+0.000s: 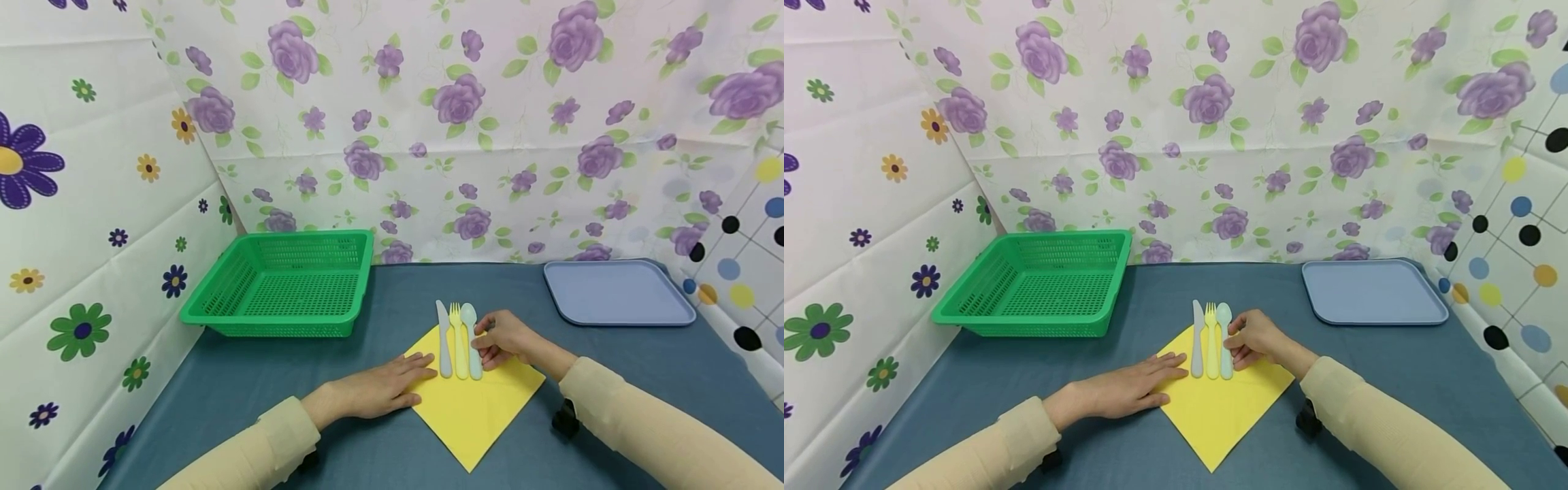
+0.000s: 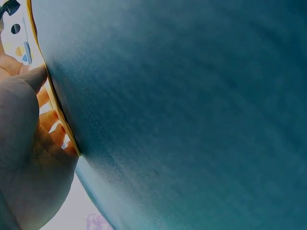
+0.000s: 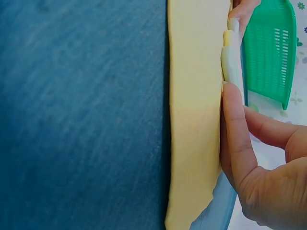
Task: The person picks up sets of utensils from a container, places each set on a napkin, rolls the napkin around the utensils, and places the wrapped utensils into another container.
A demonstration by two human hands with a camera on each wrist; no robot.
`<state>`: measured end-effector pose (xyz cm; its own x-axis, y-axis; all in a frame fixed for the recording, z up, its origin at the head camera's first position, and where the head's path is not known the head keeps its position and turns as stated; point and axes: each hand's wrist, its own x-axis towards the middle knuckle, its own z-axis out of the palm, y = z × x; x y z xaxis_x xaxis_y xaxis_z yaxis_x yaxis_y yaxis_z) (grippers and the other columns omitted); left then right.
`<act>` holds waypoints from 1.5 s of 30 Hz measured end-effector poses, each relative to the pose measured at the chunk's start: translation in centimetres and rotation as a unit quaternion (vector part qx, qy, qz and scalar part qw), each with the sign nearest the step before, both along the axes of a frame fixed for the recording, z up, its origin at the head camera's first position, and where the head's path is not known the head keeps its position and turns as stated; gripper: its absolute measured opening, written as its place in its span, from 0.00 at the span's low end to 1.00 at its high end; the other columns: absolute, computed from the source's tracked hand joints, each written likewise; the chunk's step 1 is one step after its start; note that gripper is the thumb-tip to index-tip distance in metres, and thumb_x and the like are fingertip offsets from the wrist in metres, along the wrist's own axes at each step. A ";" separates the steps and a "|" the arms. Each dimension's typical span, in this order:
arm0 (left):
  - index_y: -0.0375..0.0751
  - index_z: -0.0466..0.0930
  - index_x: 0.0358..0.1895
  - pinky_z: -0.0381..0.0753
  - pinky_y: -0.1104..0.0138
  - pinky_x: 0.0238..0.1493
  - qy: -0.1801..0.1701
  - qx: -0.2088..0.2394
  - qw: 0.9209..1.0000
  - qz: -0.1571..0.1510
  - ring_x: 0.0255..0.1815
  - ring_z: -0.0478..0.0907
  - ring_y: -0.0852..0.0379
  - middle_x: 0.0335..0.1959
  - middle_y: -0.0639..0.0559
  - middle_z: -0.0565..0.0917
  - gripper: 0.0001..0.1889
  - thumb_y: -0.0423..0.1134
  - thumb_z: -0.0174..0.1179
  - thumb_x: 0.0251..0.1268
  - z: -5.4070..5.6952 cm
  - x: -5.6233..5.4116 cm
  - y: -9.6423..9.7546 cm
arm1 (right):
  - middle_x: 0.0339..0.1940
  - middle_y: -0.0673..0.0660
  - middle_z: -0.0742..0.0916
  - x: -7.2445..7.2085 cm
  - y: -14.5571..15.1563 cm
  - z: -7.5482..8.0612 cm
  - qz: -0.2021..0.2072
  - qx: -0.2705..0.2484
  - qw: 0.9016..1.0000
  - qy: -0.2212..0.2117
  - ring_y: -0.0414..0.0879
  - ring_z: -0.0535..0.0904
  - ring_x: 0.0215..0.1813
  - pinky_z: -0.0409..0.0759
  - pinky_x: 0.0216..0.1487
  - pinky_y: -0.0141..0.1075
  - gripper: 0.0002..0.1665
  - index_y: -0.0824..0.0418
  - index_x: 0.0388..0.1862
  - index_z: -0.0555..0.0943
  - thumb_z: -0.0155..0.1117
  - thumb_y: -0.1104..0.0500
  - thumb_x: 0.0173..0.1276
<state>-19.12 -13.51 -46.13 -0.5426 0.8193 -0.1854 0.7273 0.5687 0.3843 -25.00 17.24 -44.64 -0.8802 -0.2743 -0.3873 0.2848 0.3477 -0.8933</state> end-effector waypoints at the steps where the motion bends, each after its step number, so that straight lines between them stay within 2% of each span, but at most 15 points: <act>1: 0.54 0.54 0.85 0.47 0.59 0.84 0.000 0.000 1.000 0.000 0.86 0.41 0.56 0.87 0.57 0.46 0.30 0.55 0.40 0.88 0.0 0.0 0.0 | 0.23 0.63 0.85 0.0 0.0 0.0 -0.001 -0.001 1.000 0.000 0.48 0.83 0.19 0.89 0.26 0.42 0.19 0.74 0.56 0.75 0.70 0.69 0.71; 26: 0.53 0.55 0.84 0.45 0.60 0.84 -0.006 0.001 1.000 0.003 0.86 0.40 0.58 0.87 0.57 0.46 0.30 0.55 0.41 0.87 0.2 0.1 0.1 | 0.24 0.62 0.85 0.3 -0.1 0.1 -0.004 0.001 1.000 -0.006 0.48 0.84 0.20 0.89 0.27 0.41 0.18 0.73 0.56 0.74 0.68 0.69 0.72; 45: 0.53 0.54 0.85 0.46 0.60 0.84 0.005 -0.002 1.000 0.000 0.86 0.40 0.57 0.87 0.57 0.45 0.30 0.55 0.41 0.88 0.2 0.1 0.1 | 0.26 0.63 0.86 0.4 -0.1 0.1 0.000 -0.002 1.000 -0.005 0.48 0.84 0.21 0.89 0.28 0.42 0.18 0.73 0.57 0.75 0.68 0.69 0.73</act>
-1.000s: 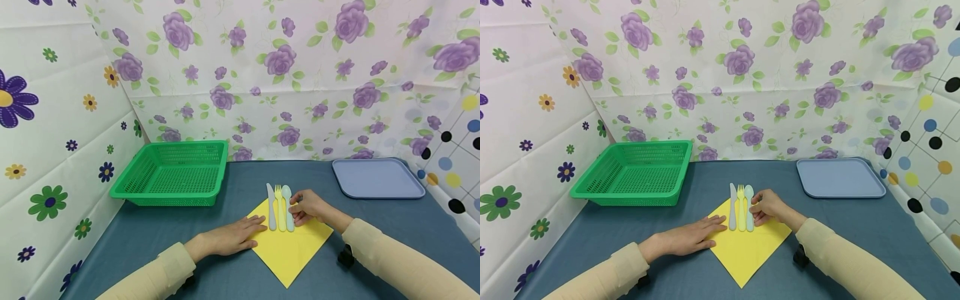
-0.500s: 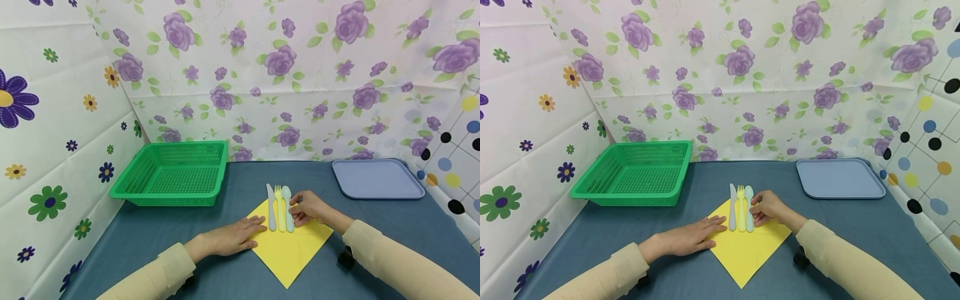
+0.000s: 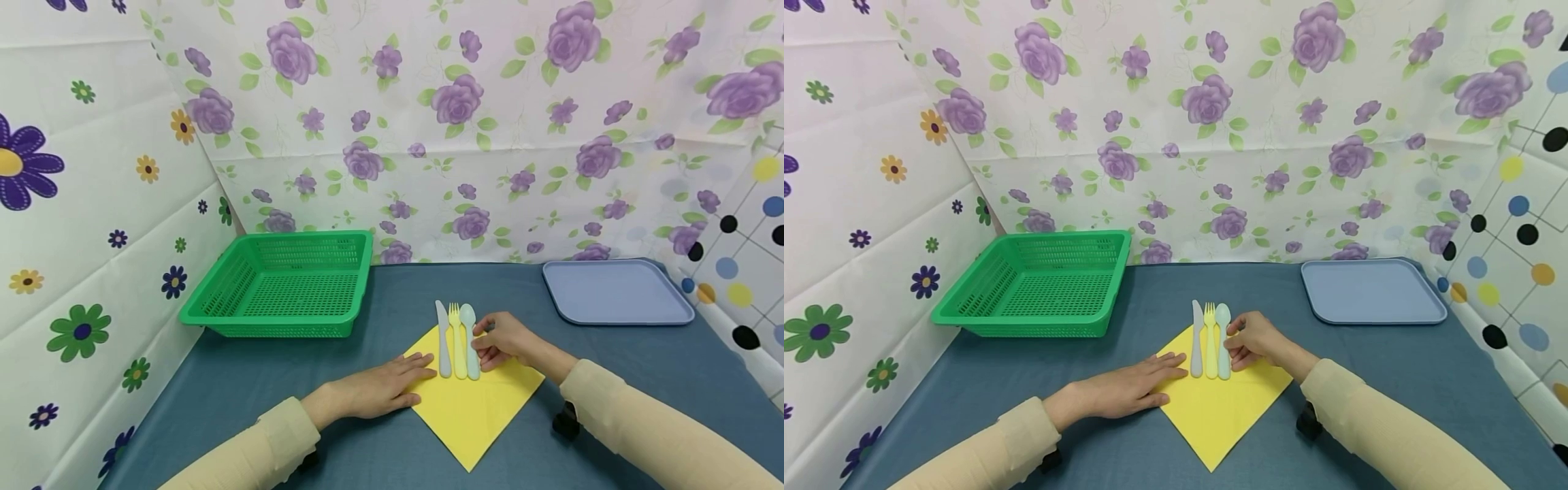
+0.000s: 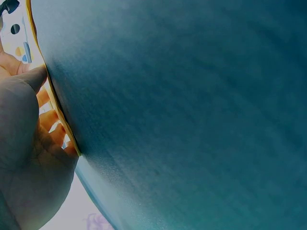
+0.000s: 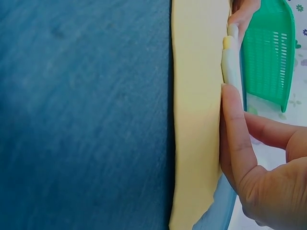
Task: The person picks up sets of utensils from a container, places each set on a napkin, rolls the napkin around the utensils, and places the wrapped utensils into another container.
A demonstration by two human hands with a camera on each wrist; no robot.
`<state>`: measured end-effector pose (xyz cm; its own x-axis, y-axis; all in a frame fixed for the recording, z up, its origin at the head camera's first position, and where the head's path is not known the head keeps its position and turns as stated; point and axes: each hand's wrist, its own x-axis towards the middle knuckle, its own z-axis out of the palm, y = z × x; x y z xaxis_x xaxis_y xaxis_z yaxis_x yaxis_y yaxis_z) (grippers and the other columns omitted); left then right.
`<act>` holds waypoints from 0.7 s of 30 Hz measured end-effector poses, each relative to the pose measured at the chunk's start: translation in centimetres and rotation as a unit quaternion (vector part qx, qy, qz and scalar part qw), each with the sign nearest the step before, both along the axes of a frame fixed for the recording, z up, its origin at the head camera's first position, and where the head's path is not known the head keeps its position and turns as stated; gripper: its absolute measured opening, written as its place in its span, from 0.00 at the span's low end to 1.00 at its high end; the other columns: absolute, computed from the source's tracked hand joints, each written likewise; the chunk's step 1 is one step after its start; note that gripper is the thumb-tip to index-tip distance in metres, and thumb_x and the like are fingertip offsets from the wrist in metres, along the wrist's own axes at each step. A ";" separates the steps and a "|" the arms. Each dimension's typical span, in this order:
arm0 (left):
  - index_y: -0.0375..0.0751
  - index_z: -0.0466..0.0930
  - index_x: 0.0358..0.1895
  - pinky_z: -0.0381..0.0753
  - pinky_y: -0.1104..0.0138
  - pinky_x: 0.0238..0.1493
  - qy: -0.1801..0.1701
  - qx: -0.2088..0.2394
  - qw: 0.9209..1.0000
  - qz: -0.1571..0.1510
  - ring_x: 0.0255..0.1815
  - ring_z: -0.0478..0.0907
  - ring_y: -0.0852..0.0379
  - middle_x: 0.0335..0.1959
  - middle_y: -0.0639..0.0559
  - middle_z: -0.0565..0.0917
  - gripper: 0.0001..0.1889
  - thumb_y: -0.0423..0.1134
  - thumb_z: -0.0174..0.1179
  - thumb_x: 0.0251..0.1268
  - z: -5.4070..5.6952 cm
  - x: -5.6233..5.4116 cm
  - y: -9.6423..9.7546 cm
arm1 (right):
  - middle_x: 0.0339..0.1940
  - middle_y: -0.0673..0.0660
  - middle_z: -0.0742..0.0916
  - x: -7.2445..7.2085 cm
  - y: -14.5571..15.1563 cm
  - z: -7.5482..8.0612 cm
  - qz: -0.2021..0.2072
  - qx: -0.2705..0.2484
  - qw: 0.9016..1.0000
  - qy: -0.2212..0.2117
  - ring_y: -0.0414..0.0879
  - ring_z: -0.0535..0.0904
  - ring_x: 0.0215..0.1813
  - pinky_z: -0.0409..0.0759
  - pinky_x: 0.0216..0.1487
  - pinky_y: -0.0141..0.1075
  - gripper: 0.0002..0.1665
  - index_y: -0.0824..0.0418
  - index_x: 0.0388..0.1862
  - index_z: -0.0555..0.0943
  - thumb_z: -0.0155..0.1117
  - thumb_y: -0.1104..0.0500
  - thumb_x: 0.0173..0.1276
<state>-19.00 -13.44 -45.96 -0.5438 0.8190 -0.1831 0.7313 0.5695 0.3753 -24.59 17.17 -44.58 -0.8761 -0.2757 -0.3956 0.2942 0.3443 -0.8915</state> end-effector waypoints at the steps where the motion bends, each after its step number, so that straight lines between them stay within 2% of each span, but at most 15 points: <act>1: 0.53 0.54 0.85 0.46 0.60 0.84 0.001 0.002 1.000 -0.001 0.86 0.41 0.56 0.87 0.57 0.45 0.30 0.55 0.41 0.88 0.0 0.0 0.0 | 0.26 0.63 0.86 0.0 0.1 0.0 -0.001 -0.001 1.000 0.000 0.48 0.84 0.21 0.89 0.28 0.42 0.18 0.73 0.57 0.75 0.68 0.69 0.73; 10: 0.53 0.54 0.85 0.46 0.60 0.84 0.000 -0.002 1.000 0.000 0.86 0.40 0.56 0.87 0.56 0.45 0.30 0.55 0.41 0.88 0.1 0.0 0.1 | 0.28 0.66 0.87 -0.2 0.9 0.4 -0.002 -0.018 1.000 0.003 0.49 0.84 0.21 0.89 0.28 0.43 0.19 0.74 0.58 0.74 0.67 0.69 0.73; 21: 0.53 0.54 0.85 0.47 0.59 0.84 0.002 -0.006 1.000 -0.003 0.86 0.41 0.56 0.87 0.56 0.46 0.30 0.55 0.41 0.88 0.2 0.0 0.0 | 0.31 0.69 0.86 -0.6 1.8 1.0 0.034 0.002 0.998 0.046 0.52 0.85 0.25 0.90 0.31 0.48 0.20 0.72 0.62 0.74 0.65 0.65 0.76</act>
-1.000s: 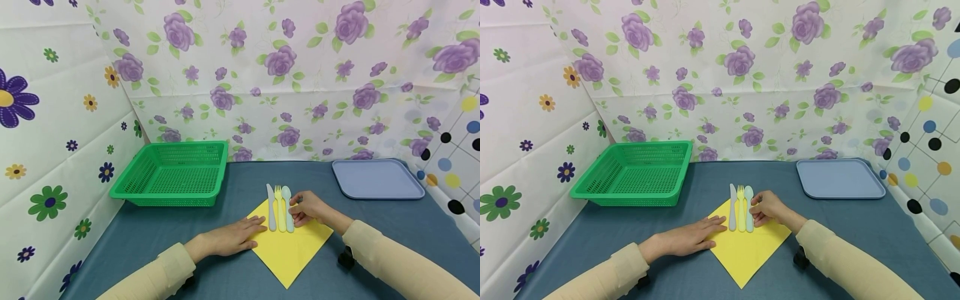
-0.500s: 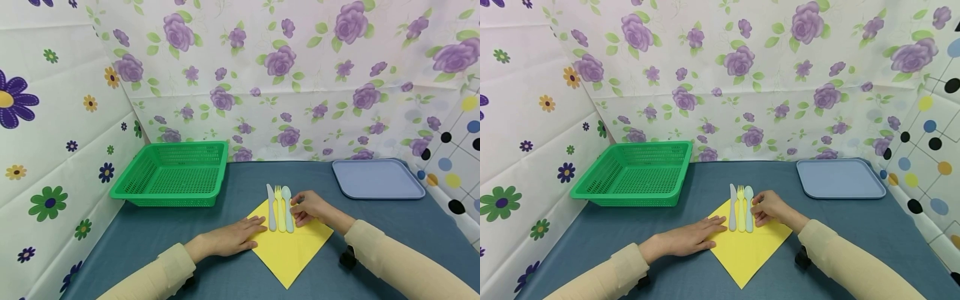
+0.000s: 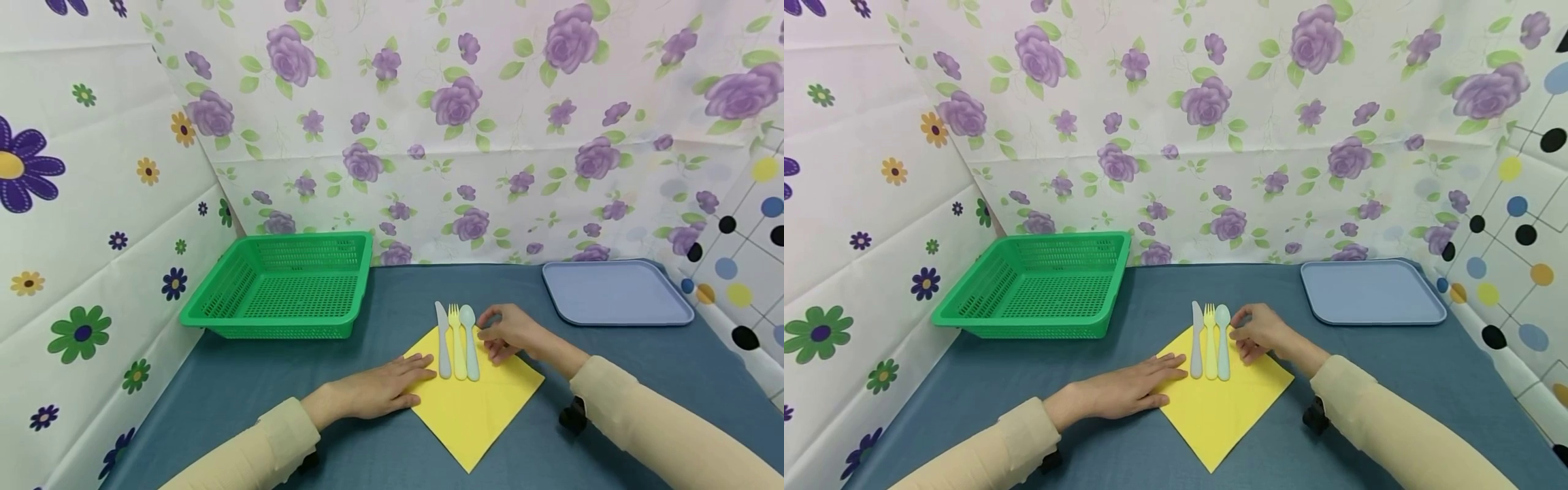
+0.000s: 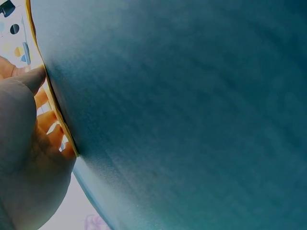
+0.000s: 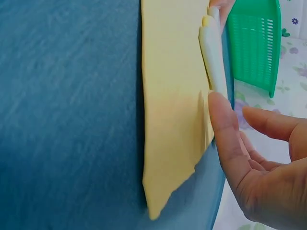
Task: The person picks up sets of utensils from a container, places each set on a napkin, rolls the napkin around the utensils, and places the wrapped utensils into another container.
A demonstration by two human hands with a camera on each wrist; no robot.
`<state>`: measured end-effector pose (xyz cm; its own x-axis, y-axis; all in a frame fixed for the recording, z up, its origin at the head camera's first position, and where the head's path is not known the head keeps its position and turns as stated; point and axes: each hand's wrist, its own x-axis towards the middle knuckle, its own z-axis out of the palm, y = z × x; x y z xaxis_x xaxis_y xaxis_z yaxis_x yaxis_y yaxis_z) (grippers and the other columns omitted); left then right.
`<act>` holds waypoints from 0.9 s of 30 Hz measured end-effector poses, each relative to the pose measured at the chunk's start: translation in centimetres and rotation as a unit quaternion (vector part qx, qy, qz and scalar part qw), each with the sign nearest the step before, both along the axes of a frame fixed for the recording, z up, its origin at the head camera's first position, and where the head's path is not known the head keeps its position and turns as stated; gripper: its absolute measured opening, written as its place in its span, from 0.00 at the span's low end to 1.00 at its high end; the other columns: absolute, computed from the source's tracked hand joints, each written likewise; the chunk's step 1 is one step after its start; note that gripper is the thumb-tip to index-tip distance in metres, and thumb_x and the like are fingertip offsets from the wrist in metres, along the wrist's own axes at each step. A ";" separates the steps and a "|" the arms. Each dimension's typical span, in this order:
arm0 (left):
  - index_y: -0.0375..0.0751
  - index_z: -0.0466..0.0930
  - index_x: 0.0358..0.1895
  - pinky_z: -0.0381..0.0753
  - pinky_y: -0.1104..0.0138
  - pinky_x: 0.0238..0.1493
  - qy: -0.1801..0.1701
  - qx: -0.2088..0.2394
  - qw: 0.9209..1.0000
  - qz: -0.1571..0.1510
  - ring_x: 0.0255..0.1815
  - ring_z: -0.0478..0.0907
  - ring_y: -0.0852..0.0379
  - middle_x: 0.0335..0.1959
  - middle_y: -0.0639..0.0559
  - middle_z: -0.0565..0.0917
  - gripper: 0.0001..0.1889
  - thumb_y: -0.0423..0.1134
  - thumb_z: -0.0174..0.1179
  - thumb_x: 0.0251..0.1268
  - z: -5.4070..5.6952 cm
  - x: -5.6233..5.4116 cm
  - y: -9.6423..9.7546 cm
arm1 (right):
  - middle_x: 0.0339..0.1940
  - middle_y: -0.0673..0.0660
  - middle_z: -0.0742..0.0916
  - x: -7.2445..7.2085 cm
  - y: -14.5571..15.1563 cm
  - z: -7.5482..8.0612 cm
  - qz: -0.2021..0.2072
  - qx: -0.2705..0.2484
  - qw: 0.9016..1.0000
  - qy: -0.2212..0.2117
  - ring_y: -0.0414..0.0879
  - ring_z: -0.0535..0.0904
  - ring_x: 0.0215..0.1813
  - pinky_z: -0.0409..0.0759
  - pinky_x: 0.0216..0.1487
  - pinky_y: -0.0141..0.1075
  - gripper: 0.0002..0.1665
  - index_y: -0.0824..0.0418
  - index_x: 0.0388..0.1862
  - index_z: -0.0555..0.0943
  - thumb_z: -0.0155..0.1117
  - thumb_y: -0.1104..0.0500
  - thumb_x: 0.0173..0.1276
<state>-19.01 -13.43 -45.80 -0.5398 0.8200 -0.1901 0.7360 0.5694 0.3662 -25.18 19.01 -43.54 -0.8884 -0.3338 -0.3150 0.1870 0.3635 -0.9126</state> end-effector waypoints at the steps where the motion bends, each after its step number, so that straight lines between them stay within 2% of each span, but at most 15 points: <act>1: 0.53 0.54 0.84 0.47 0.59 0.84 0.000 0.000 1.000 0.000 0.86 0.41 0.56 0.87 0.56 0.46 0.30 0.55 0.41 0.88 0.0 0.0 0.0 | 0.32 0.69 0.86 0.0 0.1 0.0 0.004 0.002 1.000 0.008 0.53 0.85 0.25 0.90 0.32 0.48 0.20 0.72 0.62 0.74 0.65 0.65 0.76; 8: 0.53 0.55 0.84 0.48 0.59 0.84 -0.001 -0.004 1.000 0.002 0.86 0.42 0.57 0.87 0.56 0.47 0.29 0.54 0.42 0.87 0.1 -0.1 0.1 | 0.38 0.70 0.85 -0.1 0.5 0.6 0.011 0.025 0.998 0.054 0.59 0.85 0.35 0.90 0.36 0.49 0.21 0.71 0.62 0.75 0.67 0.65 0.75; 14: 0.52 0.57 0.83 0.50 0.59 0.83 -0.006 -0.010 1.000 0.003 0.86 0.44 0.57 0.86 0.56 0.49 0.29 0.54 0.44 0.87 0.5 -0.2 0.3 | 0.39 0.71 0.84 0.0 1.0 0.7 0.029 0.022 0.996 0.079 0.61 0.84 0.37 0.90 0.39 0.49 0.20 0.72 0.62 0.75 0.65 0.66 0.76; 17: 0.53 0.58 0.83 0.51 0.58 0.83 -0.009 -0.012 1.000 0.006 0.86 0.45 0.57 0.86 0.56 0.50 0.29 0.55 0.43 0.87 0.6 -0.3 0.3 | 0.38 0.68 0.84 0.1 1.0 0.6 0.050 0.025 0.992 0.112 0.61 0.84 0.37 0.90 0.40 0.49 0.19 0.73 0.61 0.76 0.65 0.66 0.76; 22: 0.53 0.60 0.83 0.56 0.57 0.82 -0.007 -0.005 1.000 0.004 0.85 0.48 0.55 0.86 0.54 0.51 0.28 0.55 0.43 0.87 0.8 -0.3 0.3 | 0.38 0.59 0.85 0.8 1.2 0.5 0.097 0.051 0.974 0.197 0.59 0.84 0.39 0.88 0.42 0.49 0.15 0.72 0.57 0.79 0.64 0.67 0.76; 27: 0.55 0.61 0.82 0.60 0.57 0.80 -0.007 0.001 1.000 0.012 0.85 0.51 0.55 0.86 0.54 0.52 0.28 0.55 0.44 0.86 0.8 -0.4 0.4 | 0.44 0.56 0.86 1.6 1.5 0.5 0.148 0.101 0.946 0.272 0.51 0.82 0.45 0.86 0.46 0.44 0.13 0.67 0.56 0.82 0.68 0.65 0.75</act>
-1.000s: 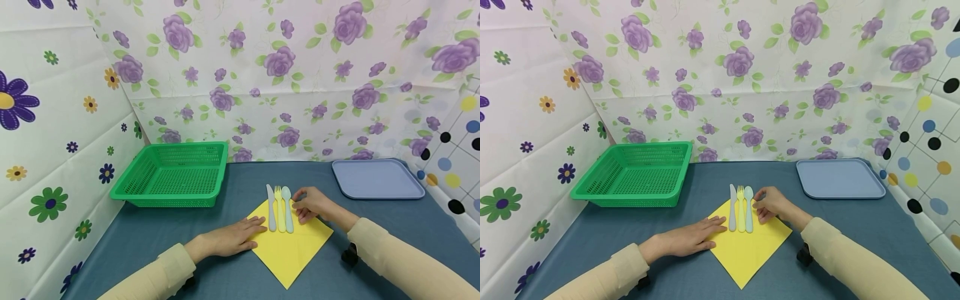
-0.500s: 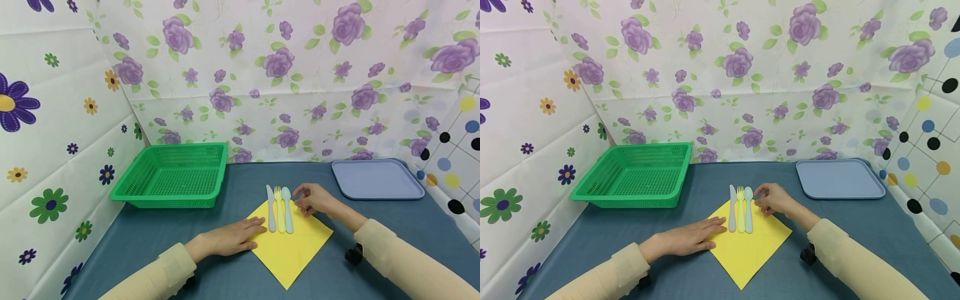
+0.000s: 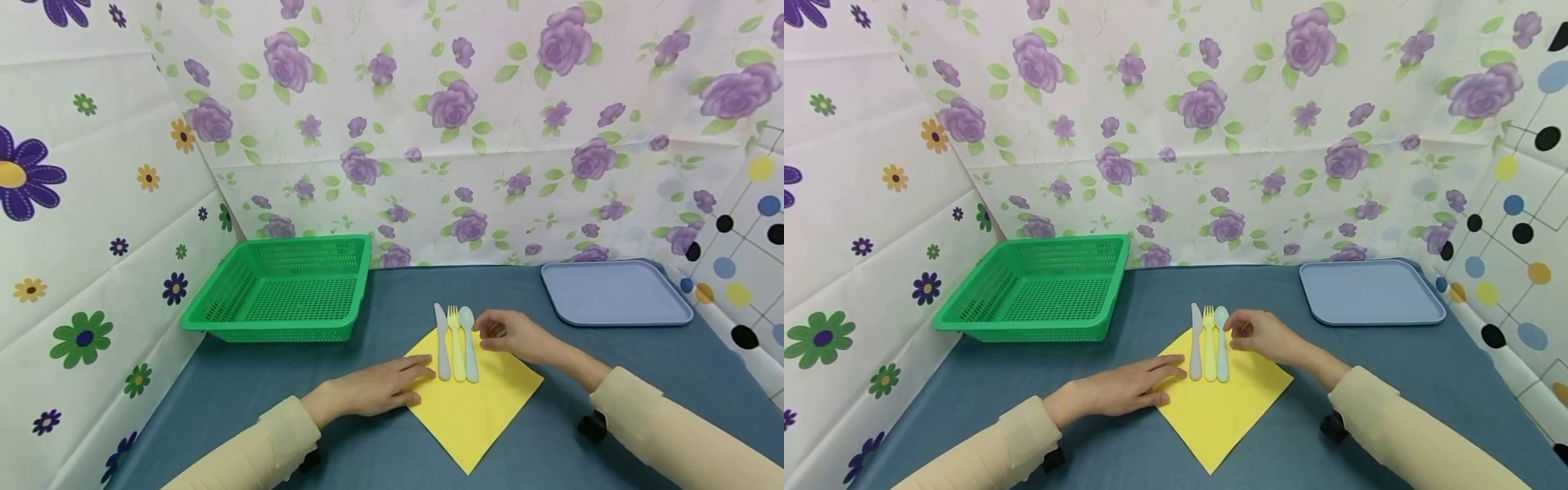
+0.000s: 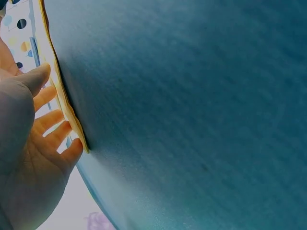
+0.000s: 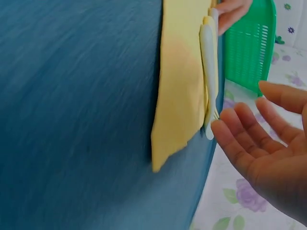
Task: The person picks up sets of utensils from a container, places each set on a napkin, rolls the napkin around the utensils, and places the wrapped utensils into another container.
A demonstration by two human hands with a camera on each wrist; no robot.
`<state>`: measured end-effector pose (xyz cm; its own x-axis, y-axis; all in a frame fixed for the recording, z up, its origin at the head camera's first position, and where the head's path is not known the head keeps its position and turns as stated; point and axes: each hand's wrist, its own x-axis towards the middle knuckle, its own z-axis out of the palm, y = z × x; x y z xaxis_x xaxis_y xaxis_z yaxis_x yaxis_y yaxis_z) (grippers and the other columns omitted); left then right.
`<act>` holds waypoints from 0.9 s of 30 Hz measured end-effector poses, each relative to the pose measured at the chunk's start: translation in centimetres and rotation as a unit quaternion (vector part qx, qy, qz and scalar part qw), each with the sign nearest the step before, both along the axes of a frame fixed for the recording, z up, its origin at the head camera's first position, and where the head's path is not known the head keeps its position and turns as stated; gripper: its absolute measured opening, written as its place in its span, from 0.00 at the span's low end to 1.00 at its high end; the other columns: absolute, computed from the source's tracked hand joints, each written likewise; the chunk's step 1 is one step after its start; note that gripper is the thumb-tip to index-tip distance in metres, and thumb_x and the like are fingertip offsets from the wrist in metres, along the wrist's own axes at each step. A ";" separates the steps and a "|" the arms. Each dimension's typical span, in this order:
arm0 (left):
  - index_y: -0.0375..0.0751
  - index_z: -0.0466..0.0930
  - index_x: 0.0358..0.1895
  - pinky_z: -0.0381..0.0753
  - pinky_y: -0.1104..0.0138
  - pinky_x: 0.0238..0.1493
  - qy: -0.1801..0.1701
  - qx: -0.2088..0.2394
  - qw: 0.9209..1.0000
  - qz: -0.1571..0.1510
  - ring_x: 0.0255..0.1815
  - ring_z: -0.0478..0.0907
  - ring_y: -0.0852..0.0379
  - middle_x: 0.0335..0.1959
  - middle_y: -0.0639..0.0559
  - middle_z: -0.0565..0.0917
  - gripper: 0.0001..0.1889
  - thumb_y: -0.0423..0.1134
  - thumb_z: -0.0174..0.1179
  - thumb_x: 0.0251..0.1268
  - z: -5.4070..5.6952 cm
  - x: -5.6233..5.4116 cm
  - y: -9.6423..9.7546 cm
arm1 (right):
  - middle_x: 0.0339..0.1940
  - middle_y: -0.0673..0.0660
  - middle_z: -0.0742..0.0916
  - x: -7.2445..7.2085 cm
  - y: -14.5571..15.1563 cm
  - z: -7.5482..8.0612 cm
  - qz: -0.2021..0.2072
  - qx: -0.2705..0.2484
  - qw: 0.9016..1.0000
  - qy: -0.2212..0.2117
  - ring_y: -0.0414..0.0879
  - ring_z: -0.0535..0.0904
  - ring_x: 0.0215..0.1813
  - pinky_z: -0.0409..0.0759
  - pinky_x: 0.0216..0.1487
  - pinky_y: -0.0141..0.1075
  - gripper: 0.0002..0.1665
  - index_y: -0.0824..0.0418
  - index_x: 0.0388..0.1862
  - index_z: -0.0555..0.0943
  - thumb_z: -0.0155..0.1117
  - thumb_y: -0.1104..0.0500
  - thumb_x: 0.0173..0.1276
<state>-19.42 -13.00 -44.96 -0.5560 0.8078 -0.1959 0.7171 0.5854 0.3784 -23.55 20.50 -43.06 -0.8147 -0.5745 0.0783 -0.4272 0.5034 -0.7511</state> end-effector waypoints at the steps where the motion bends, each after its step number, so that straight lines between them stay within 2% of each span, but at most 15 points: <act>1: 0.56 0.61 0.82 0.60 0.57 0.80 -0.001 0.001 1.000 0.003 0.84 0.52 0.55 0.86 0.55 0.52 0.28 0.55 0.44 0.86 0.0 0.0 0.0 | 0.46 0.57 0.86 0.2 0.0 0.0 0.012 0.009 1.000 0.015 0.51 0.83 0.46 0.86 0.48 0.44 0.14 0.67 0.56 0.82 0.68 0.65 0.74; 4: 0.56 0.62 0.81 0.61 0.57 0.80 0.005 0.005 1.000 0.006 0.84 0.53 0.55 0.85 0.55 0.53 0.27 0.56 0.45 0.86 0.1 0.0 0.0 | 0.51 0.60 0.86 0.7 0.1 0.2 0.033 0.027 0.998 0.044 0.55 0.83 0.51 0.85 0.54 0.51 0.16 0.67 0.57 0.82 0.70 0.66 0.73; 8: 0.55 0.63 0.80 0.62 0.57 0.80 0.024 0.006 1.000 0.002 0.84 0.54 0.54 0.85 0.53 0.54 0.27 0.54 0.46 0.86 0.3 0.0 0.0 | 0.54 0.62 0.86 1.3 0.3 0.5 0.037 0.038 0.997 0.058 0.60 0.83 0.54 0.83 0.57 0.58 0.16 0.66 0.57 0.82 0.70 0.66 0.72; 15: 0.54 0.64 0.79 0.64 0.56 0.79 0.044 0.012 0.999 -0.002 0.83 0.57 0.54 0.84 0.52 0.57 0.26 0.53 0.49 0.86 0.8 -0.2 -0.1 | 0.54 0.59 0.85 2.0 0.7 0.8 0.050 0.054 0.994 0.081 0.60 0.82 0.57 0.82 0.58 0.57 0.18 0.64 0.59 0.82 0.71 0.66 0.72; 20: 0.53 0.66 0.79 0.64 0.57 0.79 0.056 0.016 0.998 -0.010 0.82 0.59 0.54 0.82 0.52 0.61 0.25 0.52 0.49 0.85 1.0 -0.3 -0.2 | 0.57 0.52 0.84 2.7 0.7 1.0 0.062 0.076 0.992 0.075 0.58 0.81 0.61 0.82 0.58 0.56 0.19 0.61 0.62 0.81 0.70 0.63 0.74; 27: 0.52 0.66 0.79 0.65 0.56 0.78 0.057 0.022 0.998 -0.019 0.81 0.61 0.54 0.81 0.51 0.64 0.25 0.51 0.48 0.86 1.4 0.0 -0.2 | 0.60 0.50 0.81 3.8 0.4 1.1 0.080 0.085 0.990 0.078 0.56 0.80 0.62 0.83 0.58 0.54 0.21 0.57 0.64 0.81 0.70 0.63 0.74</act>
<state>-19.42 -13.17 -43.55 -0.5414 0.8352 -0.0971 0.7787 0.5416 0.3169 -19.76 20.95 -41.91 -0.6981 -0.7107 0.0871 -0.6158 0.5339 -0.5795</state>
